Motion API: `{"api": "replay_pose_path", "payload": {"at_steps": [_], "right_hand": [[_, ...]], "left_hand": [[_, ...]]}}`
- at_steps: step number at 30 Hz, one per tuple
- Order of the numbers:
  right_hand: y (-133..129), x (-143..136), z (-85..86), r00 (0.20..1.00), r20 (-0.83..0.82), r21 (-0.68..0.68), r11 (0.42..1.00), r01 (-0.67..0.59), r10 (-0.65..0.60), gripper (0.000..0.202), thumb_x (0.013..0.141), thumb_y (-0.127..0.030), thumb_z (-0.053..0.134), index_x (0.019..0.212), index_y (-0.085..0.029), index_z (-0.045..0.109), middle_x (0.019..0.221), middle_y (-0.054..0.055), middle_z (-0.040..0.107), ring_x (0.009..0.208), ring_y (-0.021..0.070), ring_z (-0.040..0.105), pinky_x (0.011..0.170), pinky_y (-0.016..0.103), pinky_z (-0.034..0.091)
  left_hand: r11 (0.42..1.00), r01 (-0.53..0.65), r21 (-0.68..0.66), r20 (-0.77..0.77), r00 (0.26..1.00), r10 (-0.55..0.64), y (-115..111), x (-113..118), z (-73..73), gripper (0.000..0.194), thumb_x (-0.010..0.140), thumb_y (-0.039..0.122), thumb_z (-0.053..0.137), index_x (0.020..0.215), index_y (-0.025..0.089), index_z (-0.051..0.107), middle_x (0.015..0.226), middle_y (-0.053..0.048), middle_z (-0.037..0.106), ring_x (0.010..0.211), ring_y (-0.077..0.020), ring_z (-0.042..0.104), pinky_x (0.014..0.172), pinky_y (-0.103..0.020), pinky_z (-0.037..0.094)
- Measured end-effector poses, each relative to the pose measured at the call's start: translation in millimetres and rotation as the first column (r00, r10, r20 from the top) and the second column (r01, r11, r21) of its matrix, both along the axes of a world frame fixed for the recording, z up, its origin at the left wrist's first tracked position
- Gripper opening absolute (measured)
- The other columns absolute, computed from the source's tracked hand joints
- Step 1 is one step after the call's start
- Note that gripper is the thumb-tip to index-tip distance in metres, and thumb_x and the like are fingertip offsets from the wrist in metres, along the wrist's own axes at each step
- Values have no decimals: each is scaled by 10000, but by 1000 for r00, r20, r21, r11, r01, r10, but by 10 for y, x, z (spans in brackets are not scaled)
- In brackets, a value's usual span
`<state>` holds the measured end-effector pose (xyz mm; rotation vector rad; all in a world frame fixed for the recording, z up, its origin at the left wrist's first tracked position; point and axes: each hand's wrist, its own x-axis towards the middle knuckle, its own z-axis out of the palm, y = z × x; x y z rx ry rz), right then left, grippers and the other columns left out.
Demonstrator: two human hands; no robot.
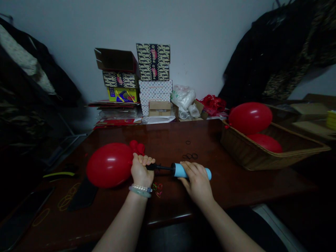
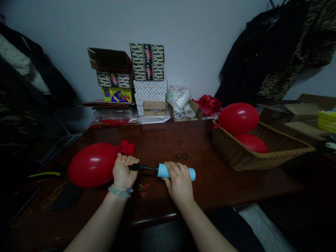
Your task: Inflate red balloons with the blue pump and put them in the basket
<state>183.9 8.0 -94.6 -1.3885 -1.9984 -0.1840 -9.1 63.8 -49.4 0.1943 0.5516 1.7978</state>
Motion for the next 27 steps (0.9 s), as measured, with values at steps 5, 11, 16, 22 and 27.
{"api": "replay_pose_path", "payload": {"at_steps": [5,11,16,22,27], "right_hand": [[-23,-59,-21,1000,-1,-14,1000,-8,8,478,825,-306,649,1278,-200,540,1213,73,622,1042,265,510,930,425,397],[-49,-112,-52,1000,-10,-8,1000,-28,28,475,836,-325,637,1282,-193,539,1196,86,630,1028,271,516,912,427,394],[-32,-105,-35,999,11,-13,999,-30,30,482,840,-332,631,1295,-207,529,1189,95,628,1035,261,520,903,423,398],[-26,-165,15,999,25,-43,998,-40,41,484,832,-332,644,1287,-210,532,1178,92,626,1042,253,523,918,414,399],[-29,-177,27,998,33,-48,998,-49,50,485,837,-329,636,1296,-219,522,1167,95,626,1043,256,527,920,425,400]], "left_hand": [[1000,31,-3,-3,1000,-31,-13,134,-55,437,928,318,455,552,194,269,441,67,258,384,-75,286,453,-241,322],[997,62,-37,-18,998,-62,-53,268,-114,435,917,330,481,554,192,286,448,68,263,389,-71,279,451,-239,316],[997,51,-57,-10,999,-51,-49,262,-117,425,914,322,488,559,192,294,447,68,274,396,-74,304,468,-244,340],[995,4,-97,-13,1000,-5,-7,164,-100,419,928,331,453,566,194,291,439,72,272,379,-73,295,455,-239,331],[987,-10,-157,-6,1000,9,4,135,-92,407,927,337,447,579,197,289,445,76,270,373,-75,304,461,-240,339]]}}
